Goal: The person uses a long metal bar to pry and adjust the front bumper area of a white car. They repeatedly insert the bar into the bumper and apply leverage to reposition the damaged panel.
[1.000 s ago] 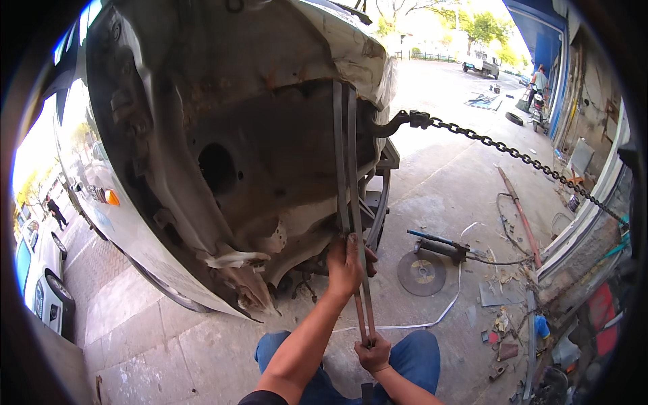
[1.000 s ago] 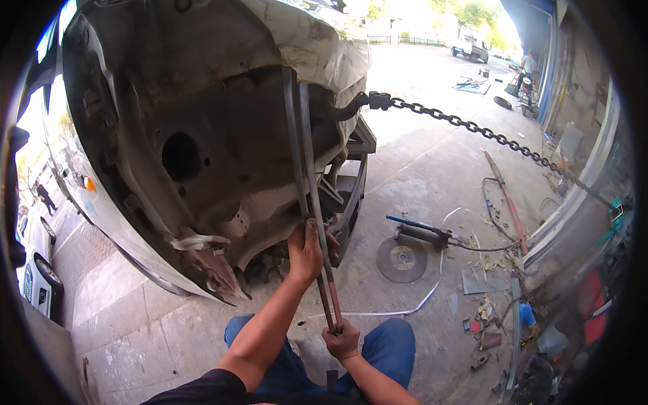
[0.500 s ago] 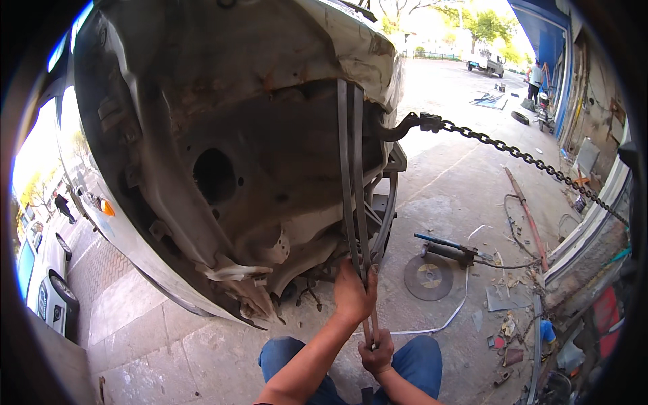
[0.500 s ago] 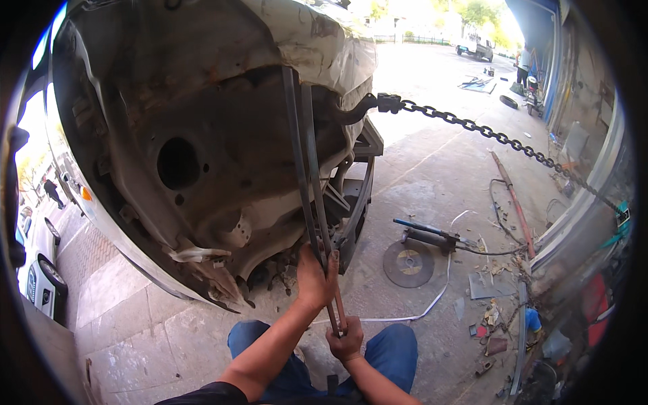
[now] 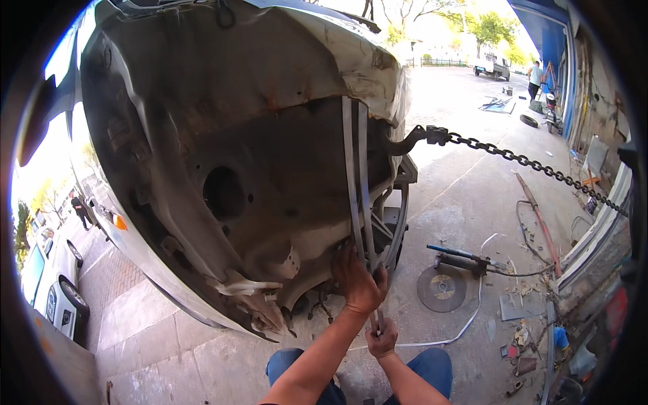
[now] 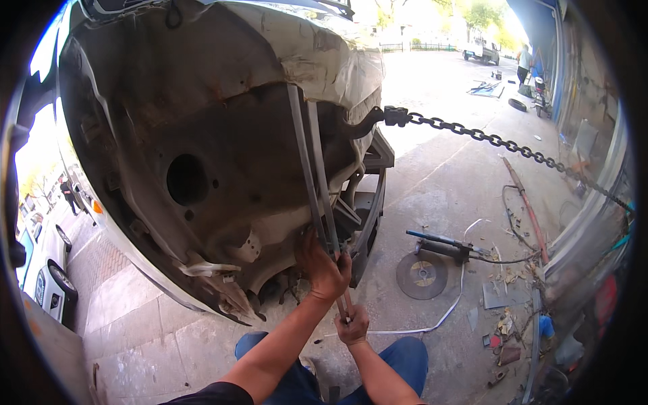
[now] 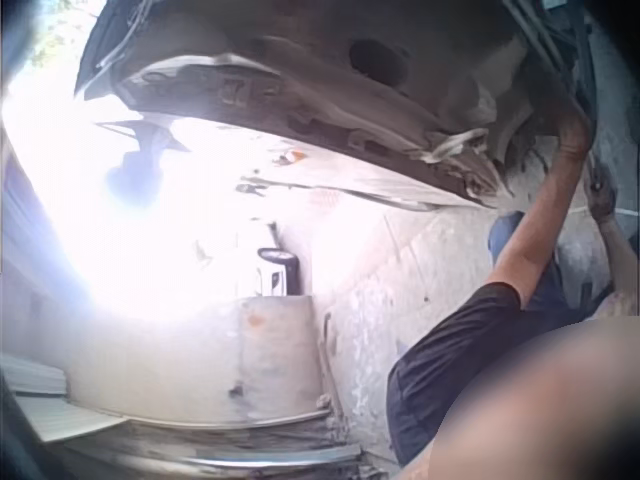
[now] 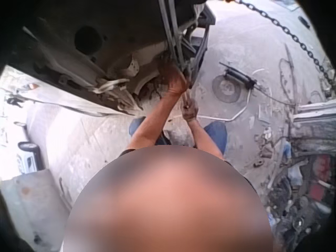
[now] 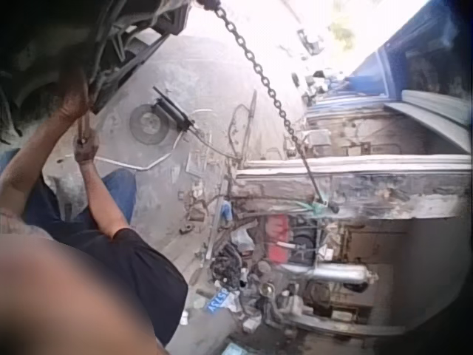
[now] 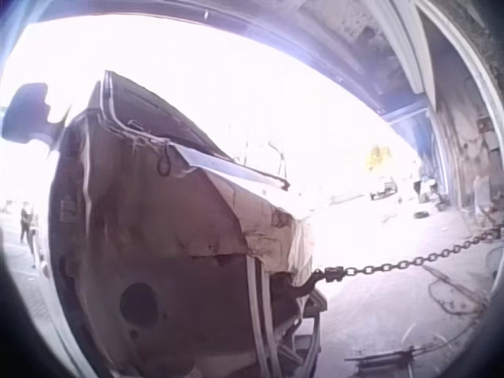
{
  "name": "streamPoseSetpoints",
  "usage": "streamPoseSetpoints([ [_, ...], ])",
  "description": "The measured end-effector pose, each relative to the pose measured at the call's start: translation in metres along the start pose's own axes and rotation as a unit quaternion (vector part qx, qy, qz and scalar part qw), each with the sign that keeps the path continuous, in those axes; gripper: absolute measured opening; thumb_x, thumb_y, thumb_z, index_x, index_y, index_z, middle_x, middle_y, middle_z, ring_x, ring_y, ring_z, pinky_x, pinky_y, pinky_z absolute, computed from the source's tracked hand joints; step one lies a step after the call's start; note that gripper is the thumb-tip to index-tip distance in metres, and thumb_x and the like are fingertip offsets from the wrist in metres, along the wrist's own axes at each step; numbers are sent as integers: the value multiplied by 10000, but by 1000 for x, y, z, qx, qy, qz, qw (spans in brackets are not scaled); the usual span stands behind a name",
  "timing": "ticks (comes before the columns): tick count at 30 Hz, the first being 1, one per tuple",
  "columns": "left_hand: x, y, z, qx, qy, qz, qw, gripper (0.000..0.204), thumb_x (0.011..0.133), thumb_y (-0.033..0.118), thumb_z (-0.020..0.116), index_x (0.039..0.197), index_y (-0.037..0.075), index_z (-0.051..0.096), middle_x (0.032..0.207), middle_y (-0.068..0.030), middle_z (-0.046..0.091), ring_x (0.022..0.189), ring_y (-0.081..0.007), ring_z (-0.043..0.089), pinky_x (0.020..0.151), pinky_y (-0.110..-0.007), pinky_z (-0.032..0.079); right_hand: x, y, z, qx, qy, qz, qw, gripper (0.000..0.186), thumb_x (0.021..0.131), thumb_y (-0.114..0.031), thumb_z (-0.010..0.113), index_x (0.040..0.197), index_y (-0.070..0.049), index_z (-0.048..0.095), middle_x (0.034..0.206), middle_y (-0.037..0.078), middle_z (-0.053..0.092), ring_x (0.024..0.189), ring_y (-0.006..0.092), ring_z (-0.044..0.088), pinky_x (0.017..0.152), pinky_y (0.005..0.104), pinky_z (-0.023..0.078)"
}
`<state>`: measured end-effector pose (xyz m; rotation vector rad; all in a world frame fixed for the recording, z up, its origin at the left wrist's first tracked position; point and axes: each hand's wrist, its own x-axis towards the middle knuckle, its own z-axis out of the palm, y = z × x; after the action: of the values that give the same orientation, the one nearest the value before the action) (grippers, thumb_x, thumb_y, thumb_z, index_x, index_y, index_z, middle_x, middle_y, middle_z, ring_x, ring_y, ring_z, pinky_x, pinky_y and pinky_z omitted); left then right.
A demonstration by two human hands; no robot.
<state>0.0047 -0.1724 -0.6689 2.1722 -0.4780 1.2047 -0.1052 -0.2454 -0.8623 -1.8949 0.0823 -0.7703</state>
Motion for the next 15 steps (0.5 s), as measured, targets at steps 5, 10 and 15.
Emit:
streamPoseSetpoints([
  [5,-7,34,-26,-75,-21,-32,996,799,828,97,765,1500,-62,364,1461,-321,501,1334,-487,504,1127,-604,375,-30,-41,-54,-8,-43,51,998,239,816,-170,816,855,-52,612,686,159,640,623,388,676,597,470,535],
  [10,-33,92,-68,-407,-126,-294,855,591,974,12,679,1412,29,283,994,-127,768,730,-265,776,645,-405,612,-85,-108,-155,-19,-151,176,973,292,840,-201,846,956,-32,639,743,164,719,678,307,745,650,414,579],
  [15,-30,95,-77,-412,-128,-286,856,552,967,-64,616,1397,52,292,1073,-132,746,643,-172,718,581,-331,620,-71,-132,-167,-24,-187,202,961,358,858,-230,877,1034,-6,661,709,126,713,651,241,739,628,393,576],
])
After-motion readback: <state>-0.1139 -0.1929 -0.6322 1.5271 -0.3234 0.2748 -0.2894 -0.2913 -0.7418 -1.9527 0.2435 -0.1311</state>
